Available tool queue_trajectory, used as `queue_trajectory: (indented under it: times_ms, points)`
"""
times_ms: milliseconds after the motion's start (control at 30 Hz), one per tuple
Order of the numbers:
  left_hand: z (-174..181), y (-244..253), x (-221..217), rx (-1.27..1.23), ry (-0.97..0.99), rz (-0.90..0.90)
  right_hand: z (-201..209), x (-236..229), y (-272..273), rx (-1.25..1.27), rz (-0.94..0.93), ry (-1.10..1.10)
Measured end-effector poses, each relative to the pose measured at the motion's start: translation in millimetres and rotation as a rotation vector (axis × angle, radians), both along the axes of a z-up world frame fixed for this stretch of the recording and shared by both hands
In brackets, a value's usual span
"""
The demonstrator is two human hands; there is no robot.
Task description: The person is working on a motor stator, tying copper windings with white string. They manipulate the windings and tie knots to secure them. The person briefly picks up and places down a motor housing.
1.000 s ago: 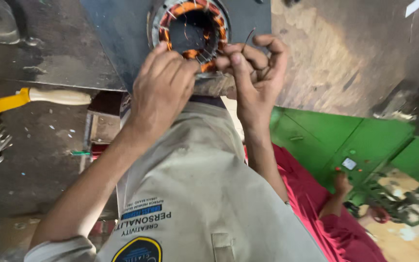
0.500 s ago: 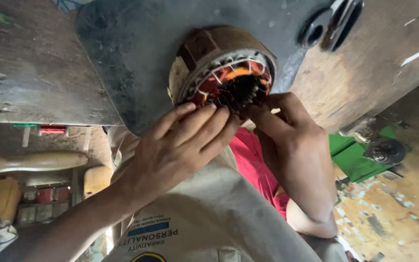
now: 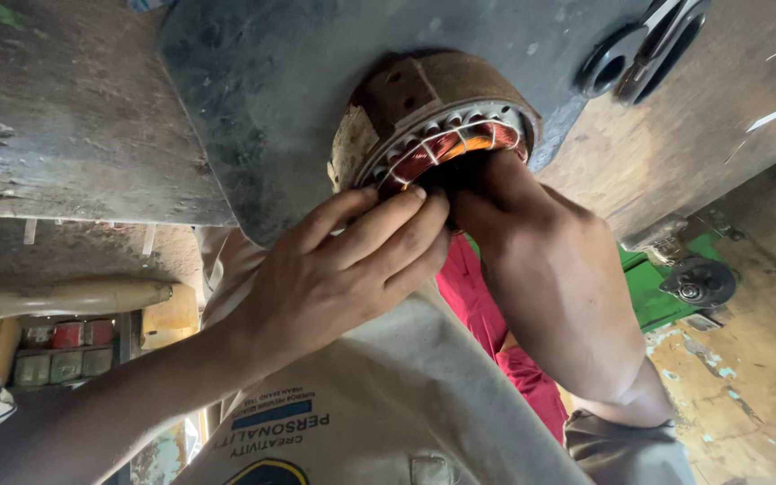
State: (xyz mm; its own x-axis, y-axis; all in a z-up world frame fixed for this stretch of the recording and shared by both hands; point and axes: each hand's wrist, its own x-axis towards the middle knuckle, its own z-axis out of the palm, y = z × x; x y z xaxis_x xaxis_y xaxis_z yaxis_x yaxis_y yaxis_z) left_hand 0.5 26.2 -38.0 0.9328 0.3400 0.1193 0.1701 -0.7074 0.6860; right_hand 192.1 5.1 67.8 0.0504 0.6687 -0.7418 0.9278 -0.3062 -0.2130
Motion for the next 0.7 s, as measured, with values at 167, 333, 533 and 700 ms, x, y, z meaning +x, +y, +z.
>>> queue_trajectory:
  times_ms: [167, 333, 533, 700]
  points:
    - [-2, 0, 1, -0.079, -0.048, 0.013, -6, -2, -2, 0.009, -0.039, 0.023]
    - [8, -1, 2, -0.121, 0.000, -0.001, 0, -8, -25, 0.230, -0.223, 0.006]
    - [18, -1, 11, -0.037, 0.067, -0.049, -5, -20, -70, 0.435, -0.300, -0.071]
    - [25, -3, 9, 0.032, 0.158, -0.068, -4, -32, -94, 0.538, -0.355, -0.205]
